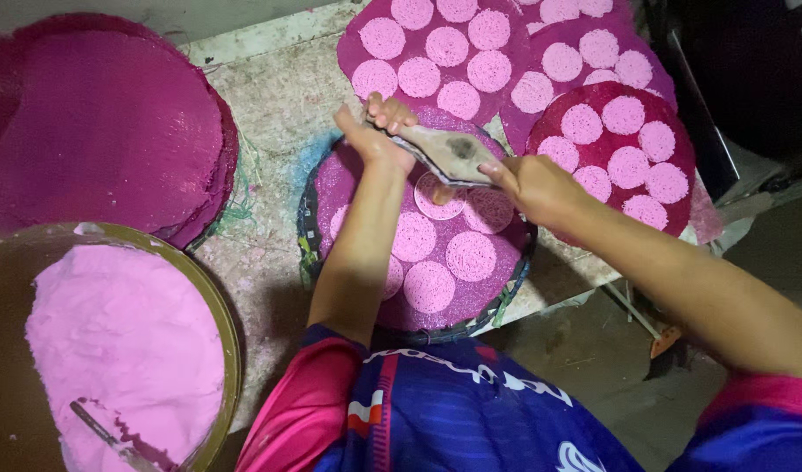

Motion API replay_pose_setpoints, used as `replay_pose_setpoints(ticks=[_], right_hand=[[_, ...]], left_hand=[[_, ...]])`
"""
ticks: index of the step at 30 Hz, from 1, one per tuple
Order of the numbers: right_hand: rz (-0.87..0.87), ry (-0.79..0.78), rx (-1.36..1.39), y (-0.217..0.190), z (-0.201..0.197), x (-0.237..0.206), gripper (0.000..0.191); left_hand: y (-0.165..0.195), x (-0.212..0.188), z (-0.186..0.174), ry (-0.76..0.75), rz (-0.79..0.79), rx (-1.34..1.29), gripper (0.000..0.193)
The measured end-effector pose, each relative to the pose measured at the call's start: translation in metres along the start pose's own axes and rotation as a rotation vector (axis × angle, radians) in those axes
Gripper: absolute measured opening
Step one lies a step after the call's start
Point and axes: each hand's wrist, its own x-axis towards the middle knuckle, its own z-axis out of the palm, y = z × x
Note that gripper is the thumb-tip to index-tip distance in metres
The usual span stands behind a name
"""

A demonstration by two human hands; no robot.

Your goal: The person scoops pink paste from a large basin into a handheld wooden press and squeezes the press to deposit a round disc onto a tray. They repeat the cycle, occasionally repositioning the tray and arranging finished discs as the batch accumulates.

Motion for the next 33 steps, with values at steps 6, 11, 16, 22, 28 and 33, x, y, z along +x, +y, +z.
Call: replay_pose_setpoints(ticks=[6,11,16,22,28,33], right_hand=[[-0.055,0.127,0.036,0.012,0.004,0.005,0.061],[-0.147,0.126,0.296,0.028,0.015,0.000,0.058],[-0.142,0.166,0.348,0.045,0.029,-0.002,0.058],[-0.268,0.425,0.461,0.066,0.062,-0.007,0.058],[-0.119,0.557,0.760,0.090,0.099,-0.032,0.069],[-0.084,0.639,1.013,0.102,0.129,-0.055,0.073]], left_hand=[[-0.002,-0.008,0.036,-0.032,-0.033,0.008,0.052],[0.013,-0.028,0.023,0.166,-0.268,0.382,0.058],[-0.002,-0.048,-0.039,0.112,-0.498,1.174,0.080],[0.016,-0.101,-0.063,-0.435,0.335,1.964,0.049],[0.019,-0.151,-0.042,-0.465,0.545,2.312,0.038],[0.018,-0.154,-0.038,-0.539,0.520,2.470,0.041]])
